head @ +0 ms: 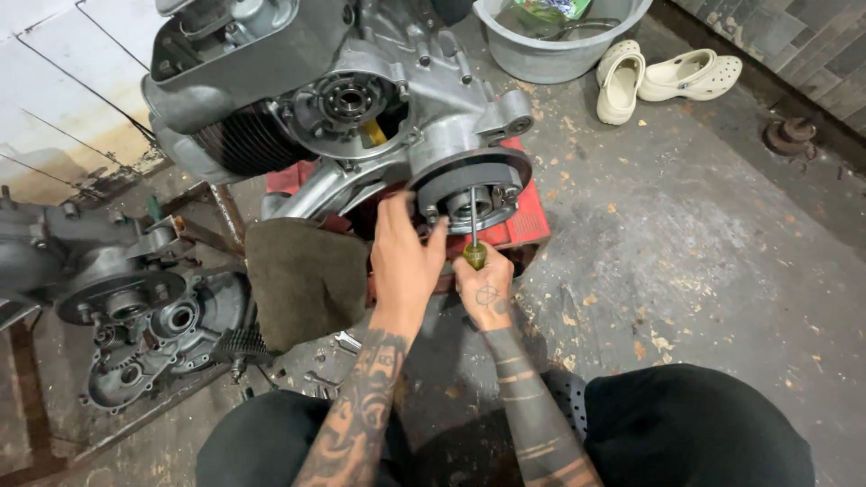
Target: The person works on a disassembled motorcycle engine resting on a red crate. They scrub the flywheel and stator area with a red-handled brush, use a screwdriver on the engine casing, reposition the engine, and handle a circular brake shoe assembly, removing parts by hand.
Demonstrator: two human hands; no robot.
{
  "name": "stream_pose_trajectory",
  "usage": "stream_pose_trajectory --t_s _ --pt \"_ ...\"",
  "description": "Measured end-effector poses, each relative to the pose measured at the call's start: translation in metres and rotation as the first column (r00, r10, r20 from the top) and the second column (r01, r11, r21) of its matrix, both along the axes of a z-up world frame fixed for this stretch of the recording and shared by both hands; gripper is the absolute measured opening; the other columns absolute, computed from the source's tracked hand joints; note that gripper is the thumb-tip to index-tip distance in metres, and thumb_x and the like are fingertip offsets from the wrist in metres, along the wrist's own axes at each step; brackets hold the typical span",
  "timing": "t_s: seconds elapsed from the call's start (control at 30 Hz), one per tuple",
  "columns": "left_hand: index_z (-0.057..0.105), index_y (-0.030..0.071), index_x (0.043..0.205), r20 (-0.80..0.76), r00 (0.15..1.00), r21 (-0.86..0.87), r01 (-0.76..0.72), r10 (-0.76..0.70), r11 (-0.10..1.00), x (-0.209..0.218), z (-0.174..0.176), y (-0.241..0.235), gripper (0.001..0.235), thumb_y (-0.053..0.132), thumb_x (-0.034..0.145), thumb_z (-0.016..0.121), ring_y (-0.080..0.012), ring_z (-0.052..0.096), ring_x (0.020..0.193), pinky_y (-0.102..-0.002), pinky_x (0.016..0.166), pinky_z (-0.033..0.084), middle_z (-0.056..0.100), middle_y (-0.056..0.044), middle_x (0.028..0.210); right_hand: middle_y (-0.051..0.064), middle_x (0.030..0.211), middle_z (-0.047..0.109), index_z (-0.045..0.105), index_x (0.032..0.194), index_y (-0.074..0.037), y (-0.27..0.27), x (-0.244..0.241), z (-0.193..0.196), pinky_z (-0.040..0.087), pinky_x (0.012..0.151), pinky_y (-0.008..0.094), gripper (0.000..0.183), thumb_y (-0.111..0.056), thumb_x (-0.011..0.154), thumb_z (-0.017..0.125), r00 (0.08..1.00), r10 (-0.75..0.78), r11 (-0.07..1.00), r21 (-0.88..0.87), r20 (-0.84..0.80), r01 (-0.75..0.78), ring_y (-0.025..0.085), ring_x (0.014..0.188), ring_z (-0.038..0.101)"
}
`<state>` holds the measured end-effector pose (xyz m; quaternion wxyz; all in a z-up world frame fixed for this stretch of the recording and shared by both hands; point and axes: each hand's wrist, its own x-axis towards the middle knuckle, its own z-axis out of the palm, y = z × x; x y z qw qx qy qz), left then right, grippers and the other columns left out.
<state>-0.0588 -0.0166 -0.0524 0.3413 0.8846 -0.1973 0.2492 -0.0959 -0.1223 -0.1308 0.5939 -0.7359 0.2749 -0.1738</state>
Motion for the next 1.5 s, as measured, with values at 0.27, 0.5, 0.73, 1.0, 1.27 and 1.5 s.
stream_pose_trajectory --t_s 0.27,0.5,0.73,1.0,1.27,1.5 --pt "0.062 0.01 0.12 -0.424 0.896 -0.214 -0.237 0.128 0.948 -0.007 0.02 -0.014 0.042 0.027 0.085 0.078 -0.0378 0.073 0.099 -0.048 0.08 0.06 0.074 -0.017 0.105 0.005 0.039 0.053 0.062 0.063 -0.012 -0.002 0.003 -0.005 0.046 0.042 0.027 0.01 -0.014 0.072 0.065 1.0 0.011 1.0 0.023 -0.011 -0.011 0.017 0.039 0.06" --pt "0.064 0.007 0.104 -0.406 0.899 -0.281 -0.295 0.166 0.913 -0.004 0.027 -0.023 0.031 0.024 0.082 0.077 -0.0409 0.073 0.094 -0.051 0.077 0.059 0.073 -0.019 0.093 0.008 0.043 0.056 0.065 0.066 -0.012 0.001 0.001 -0.005 0.048 0.041 0.028 0.007 -0.014 0.072 0.066 0.997 0.016 0.999 0.051 -0.069 -0.012 0.019 0.041 0.063" --pt "0.062 0.007 0.104 -0.485 0.858 -0.268 -0.33 0.17 0.905 0.002 0.03 -0.021 0.033 0.026 0.078 0.073 -0.0406 0.072 0.094 -0.052 0.079 0.057 0.074 -0.019 0.093 0.01 0.044 0.059 0.067 0.068 -0.01 0.003 -0.002 0.001 0.05 0.041 0.028 0.008 -0.014 0.075 0.065 0.989 0.052 0.994 0.106 -0.142 -0.037 0.02 0.039 0.064" --pt "0.063 0.011 0.099 -0.519 0.843 -0.257 -0.314 0.144 0.914 0.006 0.027 -0.014 0.029 0.026 0.077 0.073 -0.0352 0.074 0.087 -0.05 0.073 0.057 0.073 -0.013 0.086 0.01 0.043 0.059 0.067 0.069 -0.01 0.001 -0.003 0.013 0.05 0.041 0.029 0.007 -0.013 0.075 0.067 0.991 0.032 0.99 0.139 -0.134 -0.013 0.02 0.037 0.063" --pt "0.061 0.01 0.103 -0.541 0.835 -0.27 -0.291 0.105 0.918 0.006 0.023 -0.011 0.033 0.027 0.077 0.073 -0.0376 0.073 0.092 -0.051 0.076 0.057 0.073 -0.016 0.091 0.011 0.05 0.061 0.069 0.078 -0.007 0.01 0.0 0.006 0.052 0.044 0.03 0.007 -0.012 0.081 0.067 0.992 0.04 0.998 0.044 -0.123 -0.035 0.021 0.044 0.067" --pt "0.06 0.01 0.102 -0.545 0.835 -0.289 -0.269 0.073 0.919 0.005 0.03 -0.01 0.032 0.026 0.078 0.073 -0.0359 0.074 0.09 -0.05 0.073 0.057 0.072 -0.014 0.089 0.007 0.043 0.058 0.066 0.072 -0.009 0.011 -0.005 0.022 0.049 0.039 0.03 0.009 -0.013 0.08 0.065 0.991 0.051 0.992 0.119 -0.126 -0.036 0.02 0.038 0.063"
